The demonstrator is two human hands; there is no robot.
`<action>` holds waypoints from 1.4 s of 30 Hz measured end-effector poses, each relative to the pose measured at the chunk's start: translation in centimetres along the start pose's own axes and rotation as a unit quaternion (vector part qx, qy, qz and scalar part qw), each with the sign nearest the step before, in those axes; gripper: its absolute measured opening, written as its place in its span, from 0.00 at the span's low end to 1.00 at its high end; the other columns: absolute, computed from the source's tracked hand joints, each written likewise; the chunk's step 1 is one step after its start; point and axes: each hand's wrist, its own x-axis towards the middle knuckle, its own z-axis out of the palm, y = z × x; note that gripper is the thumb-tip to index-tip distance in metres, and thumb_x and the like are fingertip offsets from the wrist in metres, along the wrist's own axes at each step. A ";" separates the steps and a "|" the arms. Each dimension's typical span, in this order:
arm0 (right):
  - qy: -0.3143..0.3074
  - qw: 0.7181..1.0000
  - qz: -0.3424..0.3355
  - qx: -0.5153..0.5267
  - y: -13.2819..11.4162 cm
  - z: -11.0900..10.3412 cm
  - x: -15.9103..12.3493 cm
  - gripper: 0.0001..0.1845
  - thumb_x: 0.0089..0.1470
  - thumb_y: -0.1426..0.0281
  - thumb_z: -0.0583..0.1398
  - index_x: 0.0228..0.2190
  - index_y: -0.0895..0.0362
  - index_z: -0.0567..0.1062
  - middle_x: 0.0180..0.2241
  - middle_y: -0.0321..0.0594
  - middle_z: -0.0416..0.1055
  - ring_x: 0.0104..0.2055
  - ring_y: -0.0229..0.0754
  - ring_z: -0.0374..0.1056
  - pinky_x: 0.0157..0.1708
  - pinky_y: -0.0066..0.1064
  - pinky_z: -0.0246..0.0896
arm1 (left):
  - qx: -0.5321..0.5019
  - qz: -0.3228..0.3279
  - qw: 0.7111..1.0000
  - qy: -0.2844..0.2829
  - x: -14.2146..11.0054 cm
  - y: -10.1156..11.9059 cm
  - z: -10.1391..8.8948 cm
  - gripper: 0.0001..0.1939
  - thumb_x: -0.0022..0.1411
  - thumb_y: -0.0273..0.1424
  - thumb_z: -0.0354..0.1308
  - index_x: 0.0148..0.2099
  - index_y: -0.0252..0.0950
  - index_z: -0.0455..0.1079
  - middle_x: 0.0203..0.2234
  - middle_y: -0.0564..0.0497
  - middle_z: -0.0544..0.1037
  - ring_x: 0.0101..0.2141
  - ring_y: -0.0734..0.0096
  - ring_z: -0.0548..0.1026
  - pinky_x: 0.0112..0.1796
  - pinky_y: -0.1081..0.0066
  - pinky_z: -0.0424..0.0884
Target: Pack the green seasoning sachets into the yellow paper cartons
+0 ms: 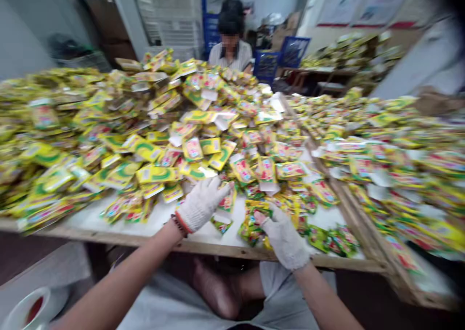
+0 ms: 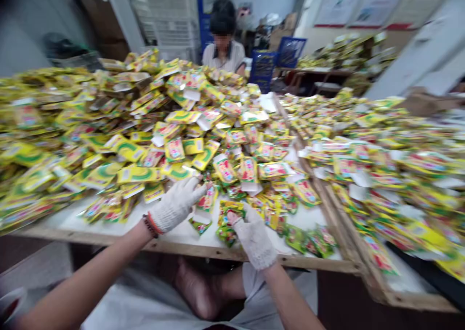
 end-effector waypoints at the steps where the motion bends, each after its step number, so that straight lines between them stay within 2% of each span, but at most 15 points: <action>1: 0.003 1.000 0.005 0.030 0.0 -0.3 -0.2 0.16 0.53 0.62 0.57 0.40 0.57 0.73 0.39 0.43 0.75 0.40 0.45 0.70 0.42 0.37 0.67 | 0.070 0.058 0.996 -0.012 0.8 -0.5 0.2 0.30 0.58 0.18 0.50 0.60 0.47 0.61 0.57 0.41 0.66 0.55 0.54 0.66 0.53 0.48 0.61; 3: 0.004 0.998 0.034 0.057 0.2 -0.7 -0.4 0.14 0.53 0.62 0.58 0.39 0.57 0.73 0.36 0.40 0.75 0.35 0.42 0.71 0.34 0.32 0.69 | 0.139 0.154 0.978 -0.034 2.5 -1.1 0.9 0.32 0.56 0.16 0.50 0.58 0.50 0.63 0.60 0.43 0.63 0.59 0.51 0.62 0.55 0.43 0.54; 5: -0.009 0.997 0.041 0.065 0.7 -1.0 -0.5 0.14 0.52 0.62 0.59 0.39 0.56 0.73 0.32 0.37 0.75 0.30 0.40 0.70 0.27 0.29 0.68 | 0.158 0.215 0.962 -0.058 3.9 -1.3 1.5 0.29 0.55 0.16 0.51 0.53 0.49 0.68 0.59 0.43 0.65 0.58 0.49 0.63 0.55 0.42 0.52; 8: 0.003 0.999 -0.020 0.038 1.4 -1.3 -0.4 0.11 0.51 0.64 0.60 0.36 0.56 0.75 0.33 0.37 0.75 0.34 0.40 0.71 0.34 0.30 0.68 | 0.154 0.236 0.957 -0.074 5.0 -1.4 1.2 0.26 0.49 0.19 0.55 0.51 0.42 0.71 0.56 0.41 0.68 0.57 0.48 0.63 0.57 0.41 0.48; 10: 0.033 0.999 -0.036 0.023 1.4 -1.5 -0.2 0.10 0.51 0.64 0.60 0.34 0.56 0.75 0.32 0.37 0.75 0.34 0.39 0.70 0.36 0.30 0.67 | 0.146 0.198 0.968 -0.056 4.8 -1.2 0.4 0.27 0.45 0.21 0.57 0.51 0.37 0.70 0.51 0.39 0.72 0.54 0.48 0.67 0.57 0.45 0.51; 12: 0.068 0.997 -0.027 0.024 1.1 -1.5 0.1 0.11 0.52 0.63 0.59 0.32 0.57 0.74 0.30 0.37 0.74 0.31 0.39 0.69 0.34 0.30 0.66 | 0.127 0.130 0.983 -0.033 3.9 -0.6 -0.5 0.27 0.47 0.26 0.58 0.52 0.33 0.68 0.46 0.38 0.74 0.47 0.50 0.71 0.52 0.50 0.60; 16: 0.130 0.989 -0.025 0.073 0.4 -0.7 1.1 0.16 0.54 0.59 0.57 0.38 0.58 0.74 0.35 0.42 0.76 0.35 0.41 0.70 0.36 0.31 0.65 | 0.061 -0.004 0.998 -0.016 0.7 2.2 -0.8 0.26 0.51 0.43 0.59 0.50 0.35 0.65 0.42 0.41 0.74 0.42 0.51 0.72 0.43 0.56 0.66; 19: 0.144 0.989 -0.027 0.037 0.5 0.2 1.5 0.19 0.54 0.57 0.57 0.39 0.59 0.74 0.36 0.44 0.76 0.36 0.44 0.70 0.38 0.34 0.65 | 0.006 -0.091 0.996 -0.009 -1.4 4.0 -0.1 0.23 0.50 0.39 0.61 0.47 0.36 0.64 0.43 0.42 0.72 0.43 0.54 0.71 0.43 0.60 0.67; 22: 0.117 0.990 -0.047 -0.059 1.0 0.8 1.4 0.20 0.53 0.57 0.58 0.40 0.59 0.75 0.36 0.46 0.76 0.37 0.46 0.71 0.40 0.37 0.64 | -0.043 -0.151 0.987 -0.017 -3.1 4.6 0.4 0.23 0.50 0.35 0.61 0.49 0.37 0.62 0.44 0.44 0.71 0.43 0.57 0.71 0.41 0.63 0.68; 24: 0.097 0.989 -0.052 -0.100 1.0 1.0 1.1 0.20 0.54 0.56 0.57 0.39 0.59 0.75 0.35 0.46 0.76 0.36 0.47 0.71 0.40 0.38 0.64 | -0.048 -0.167 0.985 -0.020 -3.9 4.6 0.4 0.25 0.49 0.34 0.61 0.50 0.37 0.62 0.46 0.43 0.70 0.44 0.55 0.71 0.42 0.62 0.68; 28: 0.082 0.991 -0.042 -0.092 0.4 1.2 0.7 0.21 0.56 0.54 0.55 0.39 0.57 0.75 0.37 0.45 0.76 0.38 0.47 0.71 0.41 0.37 0.65 | -0.049 -0.175 0.983 -0.027 -4.7 4.6 0.5 0.27 0.47 0.33 0.63 0.51 0.37 0.62 0.47 0.43 0.69 0.47 0.52 0.69 0.44 0.59 0.67; 31: 0.074 0.985 -0.070 -0.137 0.3 1.4 0.7 0.20 0.56 0.55 0.55 0.39 0.56 0.76 0.36 0.45 0.77 0.39 0.47 0.71 0.40 0.36 0.64 | -0.090 -0.176 0.980 -0.020 -4.9 4.7 0.4 0.27 0.47 0.33 0.63 0.50 0.37 0.62 0.47 0.43 0.69 0.47 0.54 0.69 0.45 0.59 0.68; 35: 0.034 0.965 -0.119 -0.229 0.8 1.6 0.9 0.16 0.57 0.58 0.54 0.34 0.56 0.76 0.30 0.42 0.76 0.33 0.44 0.70 0.34 0.33 0.62 | -0.082 -0.149 0.985 -0.011 -5.0 4.9 0.2 0.27 0.48 0.32 0.63 0.51 0.37 0.62 0.47 0.43 0.69 0.47 0.54 0.68 0.47 0.59 0.67; 38: 0.058 0.941 -0.162 -0.291 0.6 2.1 1.2 0.18 0.59 0.59 0.53 0.28 0.56 0.74 0.27 0.42 0.72 0.31 0.43 0.67 0.33 0.32 0.58 | -0.053 -0.110 0.992 -0.024 -4.9 5.5 0.6 0.25 0.48 0.31 0.63 0.50 0.37 0.64 0.48 0.43 0.69 0.49 0.51 0.67 0.48 0.56 0.66; 42: 0.092 0.923 -0.175 -0.330 -0.1 3.0 1.4 0.20 0.62 0.60 0.50 0.28 0.57 0.73 0.28 0.44 0.71 0.33 0.45 0.67 0.36 0.33 0.58 | -0.070 -0.141 0.988 0.000 -5.0 6.3 1.6 0.25 0.49 0.32 0.63 0.50 0.36 0.62 0.48 0.42 0.69 0.49 0.51 0.67 0.48 0.56 0.66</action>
